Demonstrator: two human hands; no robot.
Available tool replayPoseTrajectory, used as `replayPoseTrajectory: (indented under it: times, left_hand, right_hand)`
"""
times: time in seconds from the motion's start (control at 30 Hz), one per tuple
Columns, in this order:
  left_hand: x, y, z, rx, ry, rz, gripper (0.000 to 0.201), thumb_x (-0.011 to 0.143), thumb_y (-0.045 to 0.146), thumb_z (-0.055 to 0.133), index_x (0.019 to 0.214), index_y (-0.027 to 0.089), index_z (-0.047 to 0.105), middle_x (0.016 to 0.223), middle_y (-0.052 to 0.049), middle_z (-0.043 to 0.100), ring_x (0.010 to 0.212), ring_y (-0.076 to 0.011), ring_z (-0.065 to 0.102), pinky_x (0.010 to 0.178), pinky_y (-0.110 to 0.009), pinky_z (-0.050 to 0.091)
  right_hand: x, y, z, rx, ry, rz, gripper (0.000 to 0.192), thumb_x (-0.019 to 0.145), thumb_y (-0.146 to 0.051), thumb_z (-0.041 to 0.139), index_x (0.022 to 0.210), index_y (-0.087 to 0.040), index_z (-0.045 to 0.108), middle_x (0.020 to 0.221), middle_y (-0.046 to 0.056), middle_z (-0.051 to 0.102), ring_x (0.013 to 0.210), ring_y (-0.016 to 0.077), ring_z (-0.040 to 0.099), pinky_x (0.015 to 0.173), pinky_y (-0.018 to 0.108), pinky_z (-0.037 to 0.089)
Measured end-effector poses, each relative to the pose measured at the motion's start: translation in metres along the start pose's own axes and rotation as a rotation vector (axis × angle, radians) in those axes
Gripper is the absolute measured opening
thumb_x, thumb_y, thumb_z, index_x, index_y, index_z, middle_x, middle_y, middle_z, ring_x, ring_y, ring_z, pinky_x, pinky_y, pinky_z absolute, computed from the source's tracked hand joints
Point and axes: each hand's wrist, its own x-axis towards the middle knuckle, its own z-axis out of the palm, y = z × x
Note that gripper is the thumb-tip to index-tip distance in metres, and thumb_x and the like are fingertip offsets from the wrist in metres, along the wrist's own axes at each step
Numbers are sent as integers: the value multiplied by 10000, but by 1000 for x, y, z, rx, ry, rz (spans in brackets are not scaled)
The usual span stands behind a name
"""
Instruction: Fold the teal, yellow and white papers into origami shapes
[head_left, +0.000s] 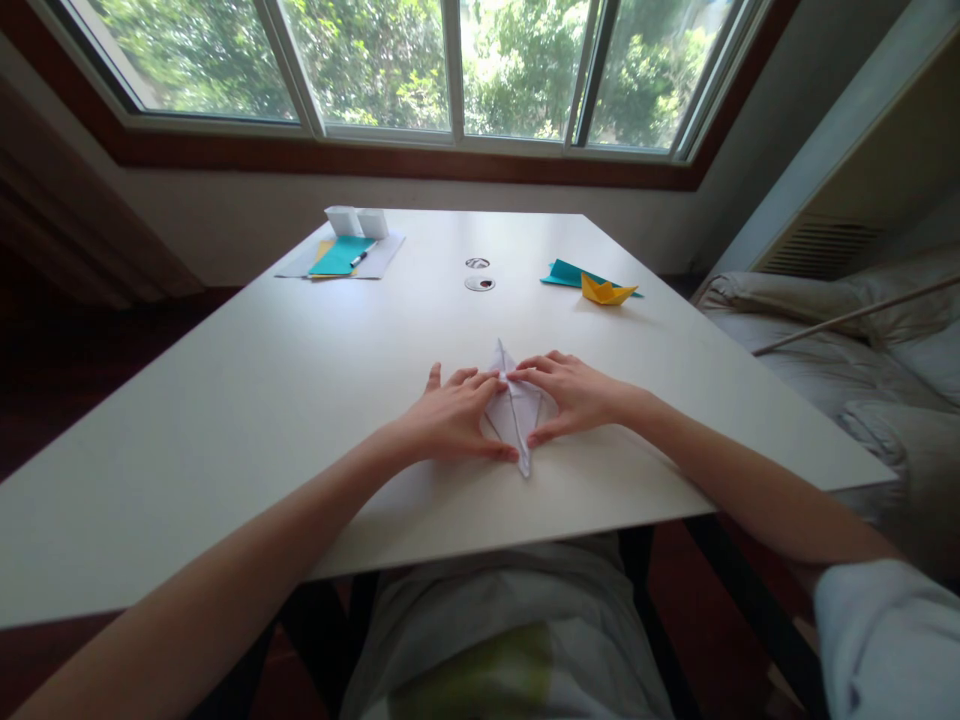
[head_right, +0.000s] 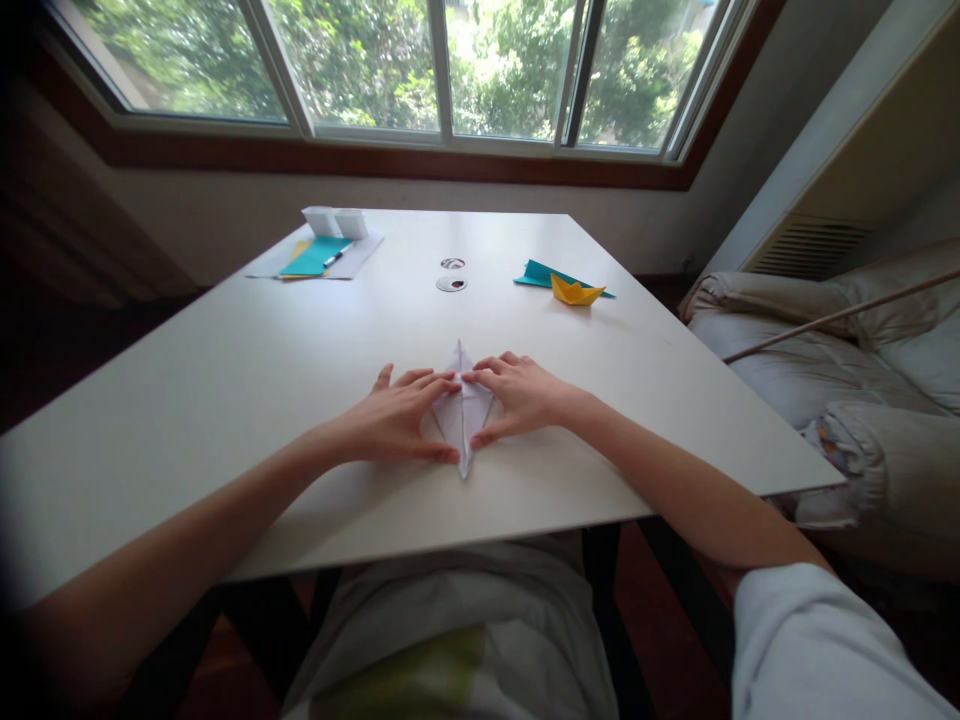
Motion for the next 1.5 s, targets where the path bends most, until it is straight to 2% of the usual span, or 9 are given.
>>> replayPoseTrajectory:
  times: [0.1, 0.43, 0.6, 0.73, 0.93, 1.07, 1.3, 1.4, 1.5]
  left_hand:
    - [-2, 1, 4, -7, -15, -34, 969, 578, 776, 518, 1356, 230, 326, 1418, -150, 347, 1307, -393, 221, 1001, -651, -27]
    - [-3, 1, 5, -1, -62, -49, 1019, 610, 783, 473, 1418, 222, 209, 1457, -162, 264, 1326, -406, 175, 998, -664, 34]
    - [-2, -2, 0, -9, -54, -79, 892, 664, 752, 457, 1384, 258, 276, 1476, -130, 229, 1331, -378, 168, 991, -670, 58]
    - [1, -13, -2, 18, 53, -124, 684, 742, 635, 487, 1301, 250, 399, 1408, -140, 355, 1289, -346, 268, 974, -650, 166]
    - [5, -22, -3, -24, 195, -62, 336, 794, 440, 528, 1055, 243, 603, 1153, -85, 579, 1127, -283, 463, 944, -481, 332]
    - [6, -17, -6, -100, 201, 109, 213, 830, 328, 504, 960, 251, 654, 1035, -54, 635, 1052, -239, 515, 916, -398, 375]
    - [6, -19, -6, -93, 118, 236, 311, 770, 440, 591, 1014, 254, 644, 1087, -52, 617, 1057, -234, 515, 941, -376, 356]
    - [6, -22, -4, -81, 107, 231, 369, 738, 490, 611, 1030, 265, 639, 1135, -56, 593, 1115, -254, 478, 977, -405, 319]
    - [6, -23, -3, -79, 103, 234, 341, 764, 450, 594, 1058, 279, 631, 1152, -55, 578, 1132, -253, 460, 982, -406, 317]
  right_hand:
    - [-2, -6, 0, -19, -21, 6, 900, 648, -725, 535, 1346, -178, 388, 1343, 154, 436, 1209, 341, 376, 980, 503, 302]
    - [-4, -11, 4, -33, -71, 16, 911, 713, -715, 466, 1384, -115, 321, 1418, 183, 333, 1287, 350, 293, 1033, 489, 252]
    - [-3, -5, 2, -24, -38, 5, 883, 712, -703, 487, 1377, -141, 340, 1393, 158, 384, 1264, 337, 325, 1025, 481, 269]
    - [-2, -2, -4, -59, 4, 18, 801, 728, -678, 496, 1358, -197, 380, 1298, 137, 494, 1200, 328, 398, 992, 482, 299]
    - [-3, -5, -9, -168, 31, 67, 710, 745, -666, 483, 1253, -171, 511, 1182, 167, 559, 1133, 337, 444, 948, 470, 325]
    - [-2, -7, -8, -277, 59, 163, 704, 745, -691, 448, 1143, -127, 586, 1144, 192, 574, 1094, 363, 462, 944, 495, 298]
    - [-5, -11, -10, -362, 129, 290, 703, 714, -742, 419, 917, -111, 653, 938, 207, 641, 952, 353, 518, 865, 507, 314]
    - [-5, -13, -14, -368, 208, 272, 673, 697, -743, 448, 821, -116, 660, 852, 195, 638, 913, 347, 514, 823, 491, 335]
    - [-3, -11, -15, -261, 240, 144, 511, 773, -623, 488, 862, -147, 650, 921, 152, 635, 942, 304, 516, 824, 436, 361]
